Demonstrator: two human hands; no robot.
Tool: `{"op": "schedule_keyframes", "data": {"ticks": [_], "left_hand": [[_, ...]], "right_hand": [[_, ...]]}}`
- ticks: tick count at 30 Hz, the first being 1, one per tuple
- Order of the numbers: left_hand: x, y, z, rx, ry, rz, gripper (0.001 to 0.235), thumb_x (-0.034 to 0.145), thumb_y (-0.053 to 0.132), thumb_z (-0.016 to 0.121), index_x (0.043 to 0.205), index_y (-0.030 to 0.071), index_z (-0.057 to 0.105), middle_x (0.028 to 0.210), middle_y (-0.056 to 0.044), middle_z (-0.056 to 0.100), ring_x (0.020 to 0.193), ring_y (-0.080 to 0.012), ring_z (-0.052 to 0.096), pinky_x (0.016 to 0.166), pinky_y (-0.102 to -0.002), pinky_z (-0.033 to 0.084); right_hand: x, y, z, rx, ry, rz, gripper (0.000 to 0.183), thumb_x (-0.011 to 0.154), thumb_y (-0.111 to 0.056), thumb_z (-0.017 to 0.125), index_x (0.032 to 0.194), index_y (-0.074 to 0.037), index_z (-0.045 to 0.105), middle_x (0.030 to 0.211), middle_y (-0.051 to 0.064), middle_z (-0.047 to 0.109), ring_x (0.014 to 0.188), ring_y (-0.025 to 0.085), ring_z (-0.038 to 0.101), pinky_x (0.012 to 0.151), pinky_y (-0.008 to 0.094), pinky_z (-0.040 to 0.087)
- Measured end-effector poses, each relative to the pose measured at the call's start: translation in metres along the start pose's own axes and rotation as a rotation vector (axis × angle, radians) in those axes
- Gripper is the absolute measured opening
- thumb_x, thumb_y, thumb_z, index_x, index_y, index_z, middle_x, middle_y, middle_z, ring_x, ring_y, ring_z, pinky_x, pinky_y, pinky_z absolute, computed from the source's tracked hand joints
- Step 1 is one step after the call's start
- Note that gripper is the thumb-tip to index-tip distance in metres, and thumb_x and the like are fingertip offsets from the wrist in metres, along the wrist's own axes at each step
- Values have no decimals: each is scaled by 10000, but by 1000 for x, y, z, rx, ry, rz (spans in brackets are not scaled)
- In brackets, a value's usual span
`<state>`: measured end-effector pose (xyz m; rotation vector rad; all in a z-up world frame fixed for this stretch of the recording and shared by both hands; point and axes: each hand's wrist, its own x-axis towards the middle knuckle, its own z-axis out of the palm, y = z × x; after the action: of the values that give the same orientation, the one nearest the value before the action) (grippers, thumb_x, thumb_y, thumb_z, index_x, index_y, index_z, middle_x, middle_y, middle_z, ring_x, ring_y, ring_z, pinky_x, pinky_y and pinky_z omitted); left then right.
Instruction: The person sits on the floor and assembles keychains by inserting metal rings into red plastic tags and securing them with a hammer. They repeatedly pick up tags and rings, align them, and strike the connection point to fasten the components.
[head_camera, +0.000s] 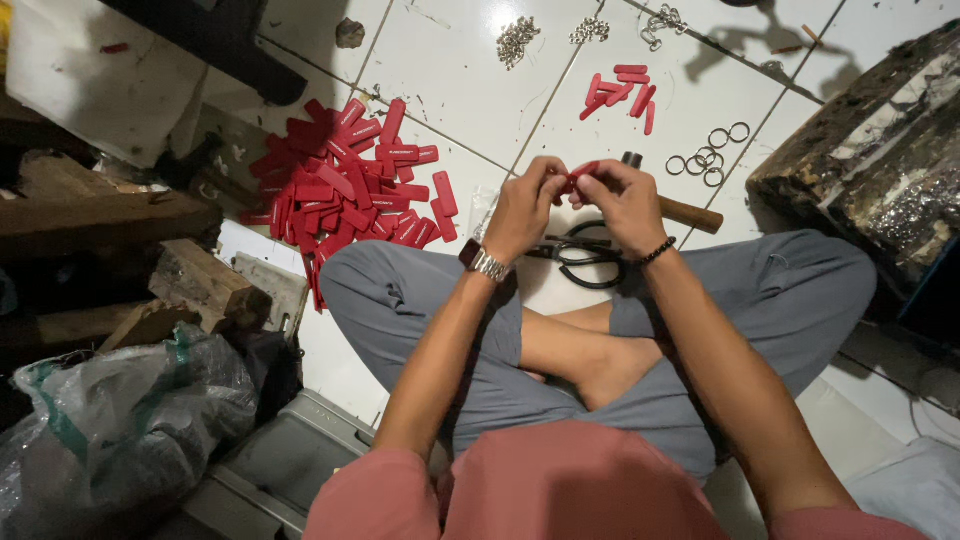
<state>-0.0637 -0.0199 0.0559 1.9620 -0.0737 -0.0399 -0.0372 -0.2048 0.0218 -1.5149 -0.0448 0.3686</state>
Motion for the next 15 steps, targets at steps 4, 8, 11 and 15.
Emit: {"op": "schedule_keyframes", "data": {"ticks": [4, 8, 11, 15], "left_hand": [[-16, 5, 10, -37, 52, 34, 97, 1044, 203, 591, 1104, 158, 654, 773, -91, 751, 747, -221, 745, 722, -350, 589], [-21, -12, 22, -18, 104, 60, 112, 1032, 200, 623, 1085, 135, 697, 781, -98, 740, 721, -242, 730, 662, -339, 578], [-22, -21, 29, -9, 132, 30, 115, 1018, 201, 645, 1071, 119, 707, 784, -118, 737, 731, -291, 730, 655, -359, 570], [-19, -29, 34, 2, 158, -25, 114, 1001, 187, 658, 1043, 98, 716, 799, -153, 734, 745, -347, 724, 663, -397, 555]], "right_hand": [[-18, -5, 3, 105, 30, 15, 160, 1008, -78, 703, 1122, 33, 707, 924, 178, 715, 807, 222, 737, 770, 360, 644], [-23, 7, 6, 235, 63, 89, 168, 1006, -87, 688, 1120, 36, 690, 954, 157, 701, 815, 225, 742, 775, 356, 654], [-17, 20, 6, 256, 89, 114, 150, 1007, -102, 694, 1080, 29, 687, 915, 144, 697, 770, 218, 746, 732, 330, 654], [-12, 37, 7, 341, 123, 127, 141, 1006, -90, 707, 1034, 41, 665, 884, 156, 676, 727, 244, 747, 677, 339, 667]]}}
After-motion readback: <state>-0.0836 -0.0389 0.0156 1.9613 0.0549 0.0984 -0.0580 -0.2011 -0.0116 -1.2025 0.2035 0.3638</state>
